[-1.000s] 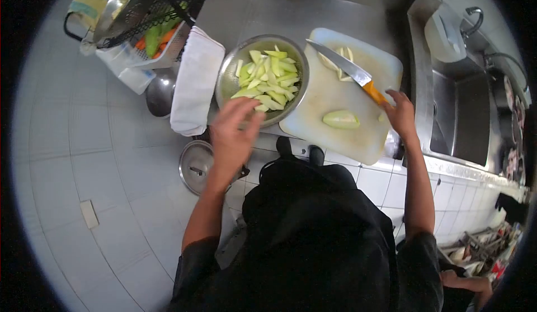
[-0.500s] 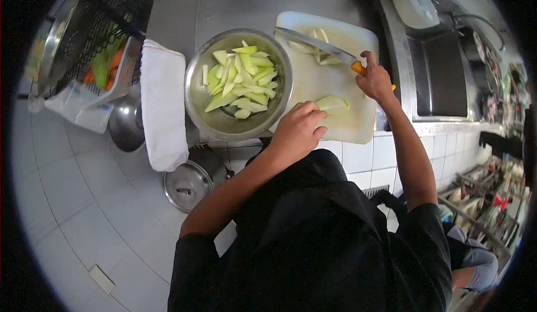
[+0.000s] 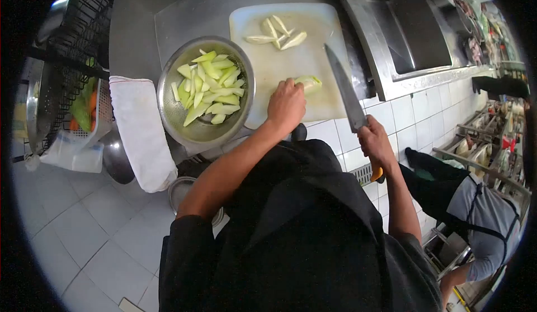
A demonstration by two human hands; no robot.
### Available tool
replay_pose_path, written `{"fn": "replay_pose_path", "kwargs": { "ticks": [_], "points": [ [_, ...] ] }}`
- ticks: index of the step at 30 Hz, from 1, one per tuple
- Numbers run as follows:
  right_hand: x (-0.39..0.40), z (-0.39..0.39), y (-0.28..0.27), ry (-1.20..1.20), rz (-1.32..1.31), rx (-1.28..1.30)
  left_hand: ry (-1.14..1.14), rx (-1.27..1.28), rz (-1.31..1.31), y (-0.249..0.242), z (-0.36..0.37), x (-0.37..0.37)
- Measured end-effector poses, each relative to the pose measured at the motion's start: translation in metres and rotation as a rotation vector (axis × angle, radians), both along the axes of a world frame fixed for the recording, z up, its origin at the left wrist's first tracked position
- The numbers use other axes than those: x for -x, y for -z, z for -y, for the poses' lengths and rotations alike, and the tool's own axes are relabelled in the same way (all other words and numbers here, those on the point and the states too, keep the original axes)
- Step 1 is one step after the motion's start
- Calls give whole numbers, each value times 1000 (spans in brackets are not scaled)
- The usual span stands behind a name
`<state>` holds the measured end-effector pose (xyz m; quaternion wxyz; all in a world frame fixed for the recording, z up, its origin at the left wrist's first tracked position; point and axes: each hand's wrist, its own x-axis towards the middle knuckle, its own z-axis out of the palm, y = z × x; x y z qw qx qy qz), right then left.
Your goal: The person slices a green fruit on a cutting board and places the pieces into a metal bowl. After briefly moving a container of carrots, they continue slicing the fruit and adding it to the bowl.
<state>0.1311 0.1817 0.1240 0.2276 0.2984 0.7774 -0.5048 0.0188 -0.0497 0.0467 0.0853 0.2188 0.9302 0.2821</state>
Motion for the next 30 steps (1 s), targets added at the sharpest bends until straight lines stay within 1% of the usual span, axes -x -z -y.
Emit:
{"fn": "replay_pose_path", "kwargs": {
  "ticks": [2, 3, 6, 7, 8, 10, 13, 14, 16, 17, 20, 22, 23, 25, 28, 30],
  "points": [
    [-10, -10, 12, -63, 46, 13, -27, 82, -7, 7, -7, 6],
    [-13, -13, 15, -117, 19, -3, -47, 76, -19, 9, -10, 8],
    [-17, -20, 22, -156, -6, 2, -70, 139, -44, 23, -14, 8],
    [-19, -28, 30, -216, -12, 15, -101, 144, -75, 27, -16, 7],
    [-22, -31, 31, -225, -49, 31, -99, 156, -72, 30, -16, 3],
    [-24, -36, 35, -194, -31, 107, -116, 161, -79, 29, -19, 3],
    [-25, -42, 56, -305, -135, 0, -137, 157, -107, 30, -21, 1],
    [-25, -46, 59, -313, -104, 8, -138, 161, -100, 29, -21, -2],
    [-22, -47, 46, -323, -34, 26, -125, 151, -95, 29, -19, -4],
    [-21, -47, 46, -335, -23, -15, -124, 139, -96, 29, -19, -2],
    [-25, -51, 59, -353, -76, -27, -107, 149, -142, 35, -18, -1],
    [-23, -53, 56, -394, -43, -71, -117, 118, -130, 35, -14, -7],
    [-24, -55, 61, -415, -148, -69, -121, 98, -139, 33, -14, -3],
    [-21, -55, 56, -447, -130, -86, -139, 49, -151, 36, -11, -2],
    [-16, -53, 33, -504, -121, -127, -130, 9, -192, 40, -10, -3],
    [-15, -52, 34, -551, -142, -167, -116, 9, -217, 40, -8, -3]
  ]
}}
